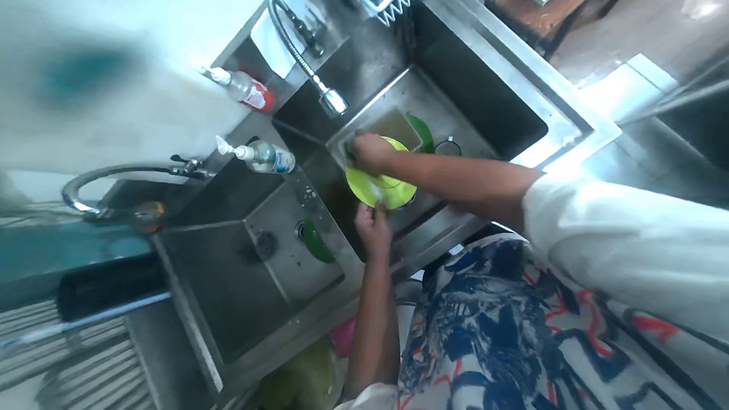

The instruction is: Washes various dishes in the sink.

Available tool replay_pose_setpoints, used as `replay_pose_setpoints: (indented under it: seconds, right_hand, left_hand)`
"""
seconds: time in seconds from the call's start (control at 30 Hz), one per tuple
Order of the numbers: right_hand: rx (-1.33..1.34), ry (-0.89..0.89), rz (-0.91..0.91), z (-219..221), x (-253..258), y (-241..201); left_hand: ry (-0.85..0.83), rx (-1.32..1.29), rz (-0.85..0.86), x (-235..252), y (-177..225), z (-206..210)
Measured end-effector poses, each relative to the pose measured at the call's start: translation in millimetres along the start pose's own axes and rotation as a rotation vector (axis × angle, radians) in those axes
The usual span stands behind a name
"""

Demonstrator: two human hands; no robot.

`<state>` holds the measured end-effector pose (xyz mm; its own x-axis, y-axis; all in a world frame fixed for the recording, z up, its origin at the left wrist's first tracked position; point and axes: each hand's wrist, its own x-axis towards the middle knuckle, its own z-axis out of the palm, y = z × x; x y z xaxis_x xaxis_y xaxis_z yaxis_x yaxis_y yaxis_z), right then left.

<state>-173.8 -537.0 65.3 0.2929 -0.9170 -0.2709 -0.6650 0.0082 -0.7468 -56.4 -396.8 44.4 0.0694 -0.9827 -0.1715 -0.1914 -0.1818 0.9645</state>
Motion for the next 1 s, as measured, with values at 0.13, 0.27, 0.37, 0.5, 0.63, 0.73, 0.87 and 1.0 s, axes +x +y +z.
replay_pose_setpoints:
  seconds: [0.13,0.27,0.37,0.5,0.63,0.73,0.87,1.0]
  right_hand:
    - [0.055,0.043,-0.068,3,-19,6]
    - [0.207,0.141,-0.057,43,-79,16]
    - [0.325,0.232,0.182,44,-58,57]
    - [0.304,0.215,0.212,17,11,105]
    - [0.195,0.120,0.135,-2,26,80]
    - [0.172,0.072,0.026,29,-19,39]
    - [0.216,0.010,0.009,34,-35,15]
    - [0.236,-0.003,0.215,21,37,67]
  left_hand:
    - [0.089,-0.105,-0.004,10,-9,2]
    - [0.189,-0.211,-0.020,24,-14,-9]
    - [0.189,-0.267,-0.026,22,-6,-18]
    - [0.135,-0.280,-0.034,10,-3,-20]
    - [0.131,-0.293,-0.026,11,-3,-12]
    - [0.142,-0.231,-0.035,19,-11,-11]
    - [0.139,-0.223,-0.044,15,-17,-15]
    - [0.161,-0.183,0.038,3,-3,-11]
